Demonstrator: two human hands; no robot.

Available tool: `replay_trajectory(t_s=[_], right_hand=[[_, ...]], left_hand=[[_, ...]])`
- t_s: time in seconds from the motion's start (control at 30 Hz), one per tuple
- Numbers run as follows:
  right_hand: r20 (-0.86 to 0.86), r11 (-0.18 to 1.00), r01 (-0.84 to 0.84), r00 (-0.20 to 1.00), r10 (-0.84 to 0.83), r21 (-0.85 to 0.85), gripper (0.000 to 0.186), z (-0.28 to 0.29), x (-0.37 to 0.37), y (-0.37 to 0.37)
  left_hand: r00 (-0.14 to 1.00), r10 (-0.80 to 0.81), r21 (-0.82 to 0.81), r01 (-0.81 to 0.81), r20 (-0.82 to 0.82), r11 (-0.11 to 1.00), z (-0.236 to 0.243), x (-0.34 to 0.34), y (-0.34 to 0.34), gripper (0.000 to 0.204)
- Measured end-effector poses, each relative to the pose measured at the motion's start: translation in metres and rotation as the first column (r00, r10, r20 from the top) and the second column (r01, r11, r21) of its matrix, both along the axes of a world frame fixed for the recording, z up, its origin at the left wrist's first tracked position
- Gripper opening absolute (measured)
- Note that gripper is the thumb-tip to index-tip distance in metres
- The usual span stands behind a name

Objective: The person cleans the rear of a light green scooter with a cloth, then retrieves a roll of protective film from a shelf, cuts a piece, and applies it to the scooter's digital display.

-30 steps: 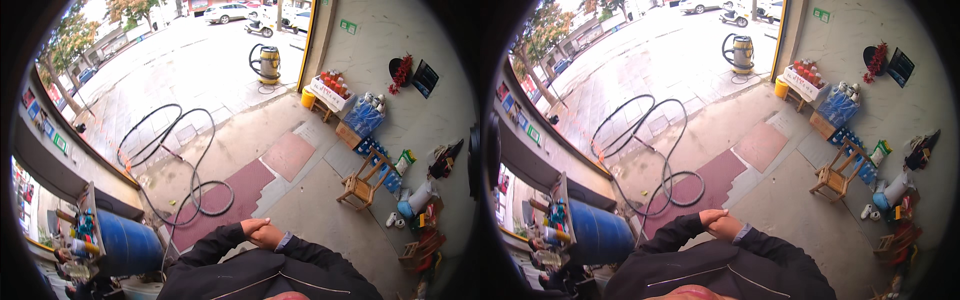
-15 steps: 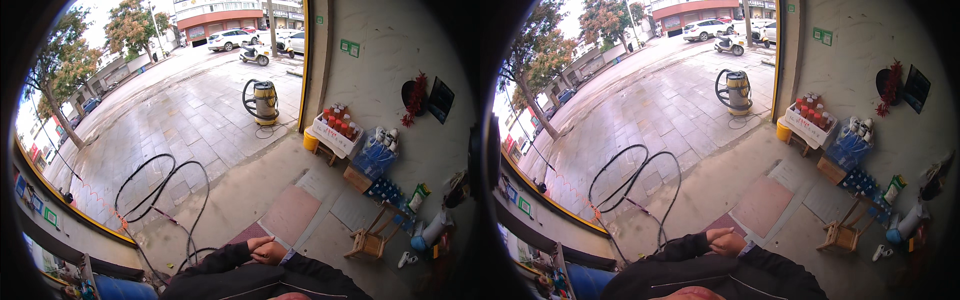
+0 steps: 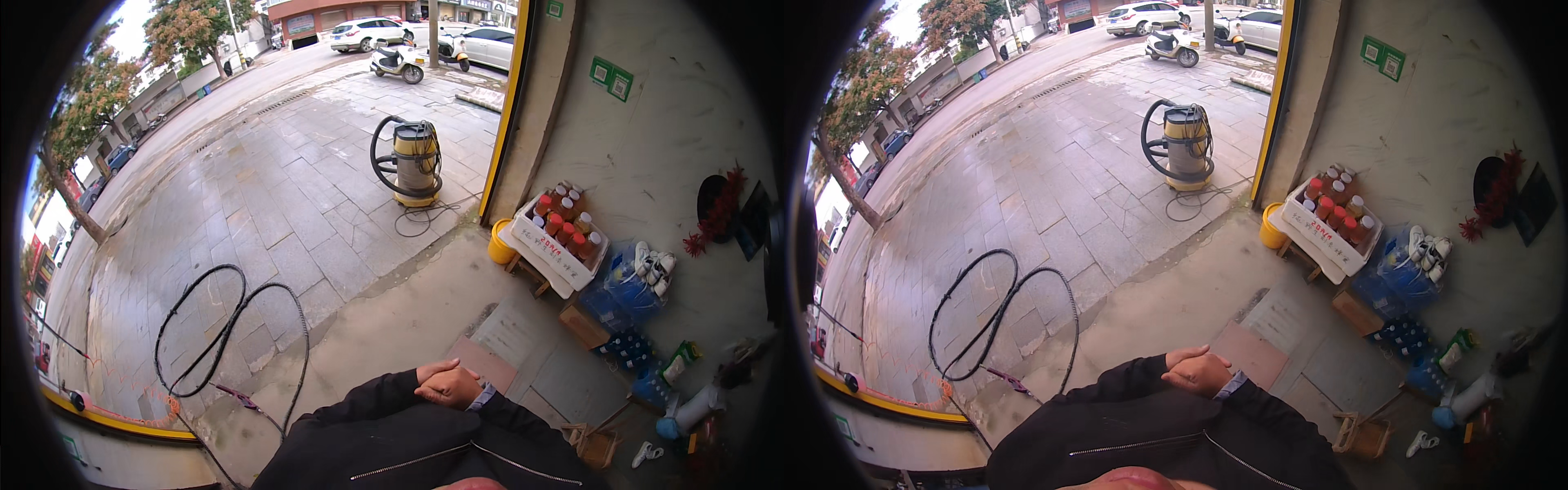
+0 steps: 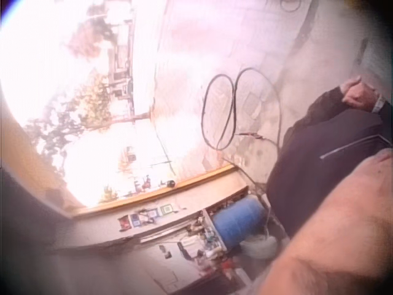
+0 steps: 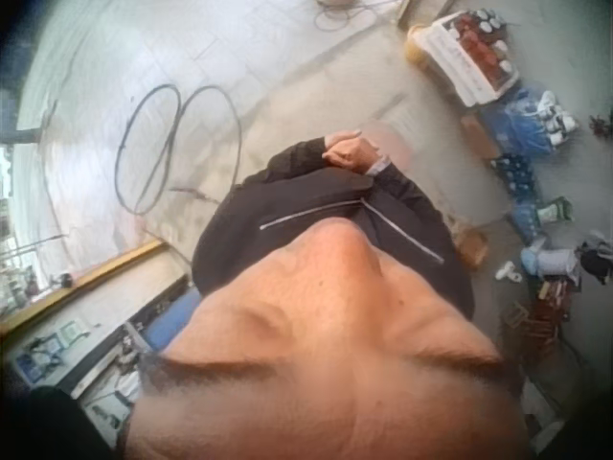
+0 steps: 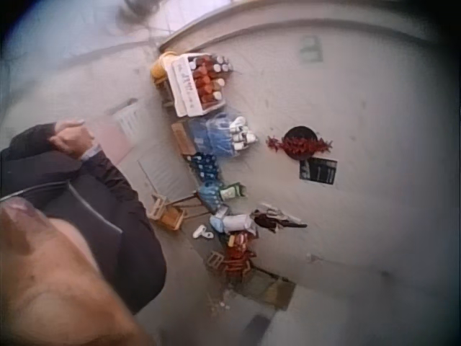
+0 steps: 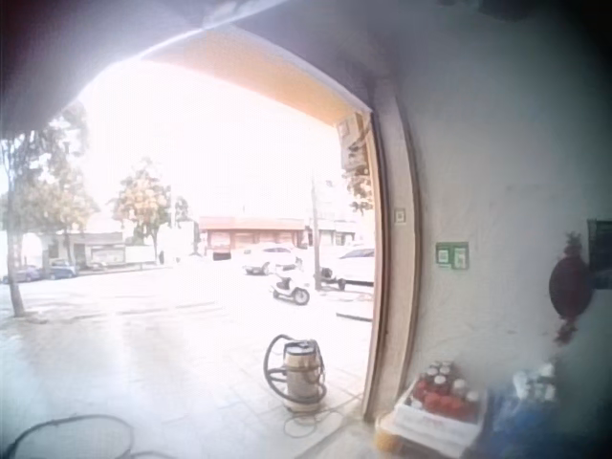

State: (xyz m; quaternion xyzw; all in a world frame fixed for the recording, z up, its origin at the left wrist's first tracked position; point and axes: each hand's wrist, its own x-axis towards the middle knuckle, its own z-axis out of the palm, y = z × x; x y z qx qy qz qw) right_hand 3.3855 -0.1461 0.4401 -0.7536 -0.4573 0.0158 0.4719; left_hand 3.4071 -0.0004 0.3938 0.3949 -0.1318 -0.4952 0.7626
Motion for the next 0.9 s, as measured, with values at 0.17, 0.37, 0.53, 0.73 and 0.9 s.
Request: replay_trajectory(t_s=[0.17,0.37,0.53,0.73,0.9], right_hand=[[0.046,0.986,0.150,0.988,-0.147,-0.068,0.025,0.038,0.167,-0.002],[-0.112,0.961,0.275,0.956,-0.270,0.028,0.025,0.024,0.346,-0.010],[-0.197,0.983,0.181,0.963,-0.183,-0.029,0.029,-0.002,0.540,-0.027],[-0.016,0.998,-0.013,1.000,0.014,0.057,0.034,0.045,0.766,-0.017],[0.021,0.987,-0.132,0.991,0.134,-0.091,0.038,0.062,0.918,0.012]], left_hand=[[0.987,-0.158,-0.008,0.158,-0.013,0.987,0.034,0.198,0.008,0.059],[0.981,-0.186,0.046,0.189,-0.058,0.981,0.010,0.387,-0.009,0.055],[0.965,-0.135,-0.001,0.138,-0.226,0.990,-0.023,0.560,-0.019,0.056],[0.931,0.066,0.012,-0.066,-0.360,0.998,0.048,0.761,-0.006,0.054],[0.930,0.196,-0.009,-0.209,-0.313,0.978,0.056,0.894,0.020,0.055]])
